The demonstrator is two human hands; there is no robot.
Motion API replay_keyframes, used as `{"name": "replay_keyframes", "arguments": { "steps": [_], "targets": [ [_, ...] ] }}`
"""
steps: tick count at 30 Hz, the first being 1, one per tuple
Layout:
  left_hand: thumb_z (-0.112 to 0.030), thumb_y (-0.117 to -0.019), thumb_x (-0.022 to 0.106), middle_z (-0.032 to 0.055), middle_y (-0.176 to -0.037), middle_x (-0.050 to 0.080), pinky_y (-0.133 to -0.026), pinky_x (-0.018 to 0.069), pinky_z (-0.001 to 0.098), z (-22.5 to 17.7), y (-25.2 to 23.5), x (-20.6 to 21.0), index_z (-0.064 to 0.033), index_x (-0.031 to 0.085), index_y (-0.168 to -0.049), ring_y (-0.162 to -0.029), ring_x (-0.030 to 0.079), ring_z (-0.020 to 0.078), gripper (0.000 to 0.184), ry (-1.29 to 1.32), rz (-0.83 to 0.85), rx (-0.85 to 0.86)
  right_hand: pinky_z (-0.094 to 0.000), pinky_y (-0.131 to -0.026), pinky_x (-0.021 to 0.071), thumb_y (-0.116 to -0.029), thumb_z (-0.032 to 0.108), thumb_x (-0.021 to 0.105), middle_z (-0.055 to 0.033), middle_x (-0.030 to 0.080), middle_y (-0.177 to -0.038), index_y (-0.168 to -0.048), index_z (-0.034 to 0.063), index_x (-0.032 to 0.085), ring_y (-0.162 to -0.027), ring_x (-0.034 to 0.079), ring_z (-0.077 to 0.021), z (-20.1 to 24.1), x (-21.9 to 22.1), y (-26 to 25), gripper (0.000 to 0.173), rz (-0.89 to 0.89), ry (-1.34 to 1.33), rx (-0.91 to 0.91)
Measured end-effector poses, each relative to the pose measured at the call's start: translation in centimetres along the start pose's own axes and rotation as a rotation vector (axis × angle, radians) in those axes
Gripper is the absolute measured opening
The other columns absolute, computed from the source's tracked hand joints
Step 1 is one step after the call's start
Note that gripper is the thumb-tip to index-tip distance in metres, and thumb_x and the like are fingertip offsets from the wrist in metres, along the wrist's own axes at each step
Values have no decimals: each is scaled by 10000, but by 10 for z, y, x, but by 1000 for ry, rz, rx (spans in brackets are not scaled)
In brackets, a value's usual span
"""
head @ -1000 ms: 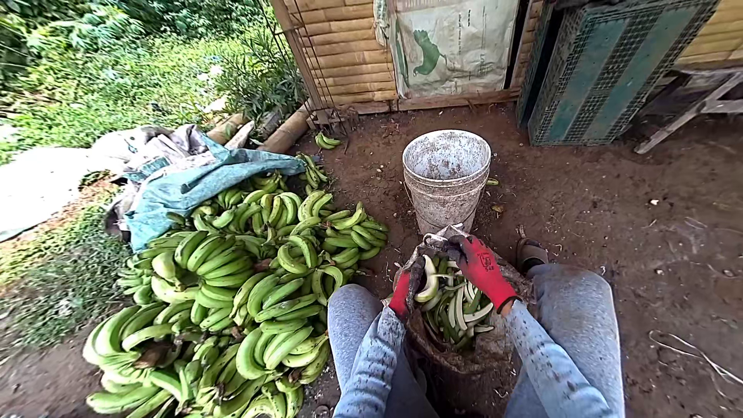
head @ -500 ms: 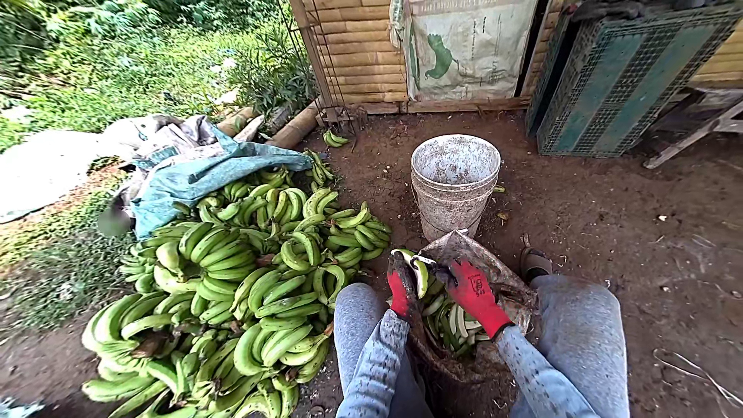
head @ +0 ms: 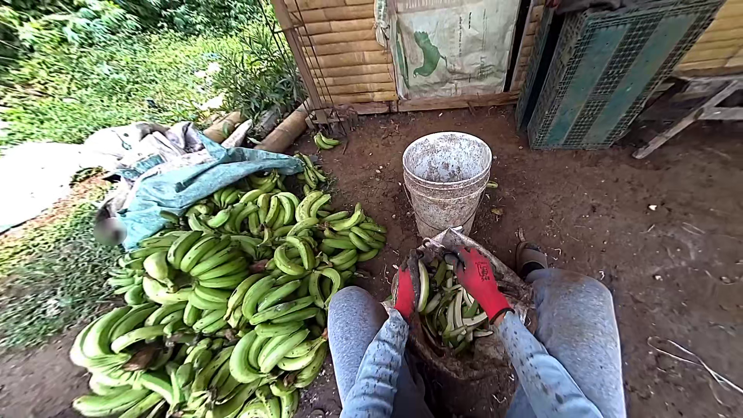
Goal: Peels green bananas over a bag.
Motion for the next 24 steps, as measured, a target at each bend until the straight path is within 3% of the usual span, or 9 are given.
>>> {"name": "replay_keyframes", "arguments": {
  "steps": [1, 5, 12, 15, 18, 21, 24],
  "targets": [
    [-316, -1134, 261, 80, -693, 608, -448, 511, 279, -3, -4, -3, -12, 572, -1044, -494, 568, 142, 444, 270, 11, -27, -578, -1087, 425, -1007, 210, 562, -255, 625, -1317, -1369, 94, 655, -1241, 591, -420, 8, -4, 11, 391, -41, -54, -75],
    [-343, -1095, 173, -14, -568, 550, -482, 502, 217, -4, -13, -12, -134, 523, -755, -480, 559, 84, 531, 960, 83, -152, -562, -1064, 452, -952, 293, 658, -216, 685, -1214, -1263, 147, 740, -1181, 623, -398, 37, -3, 41, 353, -55, -143, -415],
    [-364, -1102, 172, -9, -560, 560, -470, 505, 200, -1, -10, -8, -125, 521, -735, -473, 580, 81, 560, 1085, 117, -204, -641, -1081, 396, -916, 225, 688, -268, 662, -1249, -1277, 209, 743, -1215, 588, -480, 45, -10, 37, 365, 15, 3, -517],
    [-351, -1113, 214, -6, -600, 553, -458, 498, 203, -3, -11, -7, -111, 527, -825, -478, 562, 76, 488, 887, 48, -150, -652, -1054, 409, -936, 191, 648, -264, 671, -1236, -1286, 208, 737, -1190, 602, -491, 51, -4, 39, 361, -43, 53, -513],
    [-294, -1135, 252, 17, -768, 604, -575, 553, 231, -13, -1, -5, -69, 565, -1095, -629, 614, 84, 388, 560, 44, 57, -659, -1066, 400, -946, 152, 604, -299, 651, -1256, -1291, 130, 725, -1219, 584, -514, 50, 1, 34, 367, -68, 54, -388],
    [-215, -1116, 335, 105, -1086, 660, -833, 565, 293, -12, 8, -1, 6, 519, -1365, -920, 649, 118, 381, 129, 85, 218, -601, -1098, 397, -989, 157, 546, -297, 617, -1316, -1329, 67, 681, -1272, 558, -476, 37, 4, 20, 377, -2, 39, -199],
    [-241, -1101, 418, 168, -1229, 672, -1010, 521, 351, 10, 5, -5, 12, 582, -1362, -1112, 651, 176, 399, -282, 13, 223, -524, -1095, 442, -1022, 180, 518, -254, 623, -1324, -1379, 82, 647, -1251, 593, -398, 11, 14, 11, 392, 40, -71, -25]
  ]
}}
Point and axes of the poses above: each hand's wrist, its own y-axis away from the middle knuckle, its own x-axis out of the palm, z = x × y, the point moved 8 cm from there along -y, towards the middle knuckle
